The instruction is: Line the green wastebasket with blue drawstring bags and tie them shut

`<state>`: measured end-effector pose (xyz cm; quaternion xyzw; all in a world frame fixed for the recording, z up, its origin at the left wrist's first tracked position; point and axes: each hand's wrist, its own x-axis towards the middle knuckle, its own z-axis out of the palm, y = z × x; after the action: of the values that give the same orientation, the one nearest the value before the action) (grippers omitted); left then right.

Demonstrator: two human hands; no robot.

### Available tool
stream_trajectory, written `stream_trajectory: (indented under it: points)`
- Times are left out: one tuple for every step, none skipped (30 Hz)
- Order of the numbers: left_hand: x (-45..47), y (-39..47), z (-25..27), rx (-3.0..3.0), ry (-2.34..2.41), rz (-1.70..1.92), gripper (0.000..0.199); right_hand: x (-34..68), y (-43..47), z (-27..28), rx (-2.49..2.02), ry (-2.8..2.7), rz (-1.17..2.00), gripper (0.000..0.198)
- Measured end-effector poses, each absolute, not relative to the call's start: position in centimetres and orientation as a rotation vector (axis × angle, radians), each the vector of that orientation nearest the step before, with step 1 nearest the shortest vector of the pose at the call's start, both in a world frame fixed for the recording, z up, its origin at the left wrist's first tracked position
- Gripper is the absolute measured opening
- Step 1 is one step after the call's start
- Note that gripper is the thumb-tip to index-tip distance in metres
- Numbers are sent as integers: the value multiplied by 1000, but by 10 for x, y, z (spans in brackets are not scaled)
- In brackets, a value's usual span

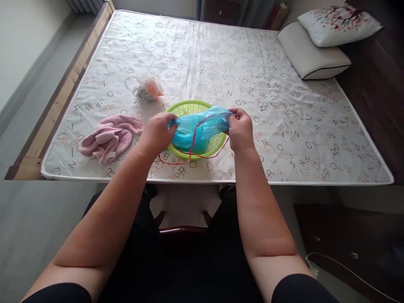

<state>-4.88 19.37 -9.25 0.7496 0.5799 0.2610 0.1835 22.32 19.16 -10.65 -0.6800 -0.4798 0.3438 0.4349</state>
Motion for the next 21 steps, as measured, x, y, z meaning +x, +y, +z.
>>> stream_trajectory:
  points:
    - [-54,198,-92,2036,1673,806,15,226,192,-106,-1692,-1156,853,25]
    - [-59,202,-90,1966,1710,873,15,229,193,-105,-1673,-1104,867,22]
    - [-63,205,-89,1910,1746,929,14,231,194,-105,-1630,-1039,897,19]
    - [-67,208,-88,1867,1781,977,13,233,195,-105,-1564,-962,941,16]
    - [-71,211,-88,1832,1811,1020,12,235,196,-105,-1483,-874,994,14]
    - [-75,213,-89,1804,1828,1055,12,237,198,-106,-1391,-786,1051,13]
    - [-79,216,-90,1777,1832,1081,12,238,199,-108,-1297,-703,1103,14]
    - [-82,218,-93,1749,1824,1100,12,239,201,-109,-1214,-626,1144,14]
    - [-84,219,-95,1720,1810,1115,12,240,203,-111,-1148,-557,1171,15]
    - [-86,220,-96,1699,1795,1132,11,241,204,-112,-1103,-500,1183,16]
    - [-86,219,-97,1699,1783,1154,13,241,205,-113,-1079,-456,1184,17]
    - [-85,217,-96,1730,1774,1189,18,241,206,-113,-1073,-426,1177,17]
    - [-81,214,-94,1799,1757,1227,24,240,206,-113,-1077,-415,1169,18]
    - [-75,209,-92,1908,1716,1258,31,238,206,-113,-1088,-425,1163,18]
    - [-66,202,-89,2039,1653,1273,37,235,204,-112,-1101,-456,1162,17]
    - [-57,196,-86,2172,1568,1253,42,232,203,-110,-1112,-503,1165,18]
    - [-46,189,-85,2282,1468,1205,46,227,201,-108,-1115,-559,1173,19]
    - [-36,183,-85,2339,1411,1139,50,222,198,-106,-1109,-620,1185,22]
    - [-27,179,-88,2364,1386,1076,57,217,195,-103,-1094,-680,1201,26]
    - [-21,177,-93,2362,1393,1030,64,213,192,-100,-1072,-739,1221,29]
    - [-17,177,-99,2340,1431,1003,69,210,189,-97,-1046,-795,1242,32]
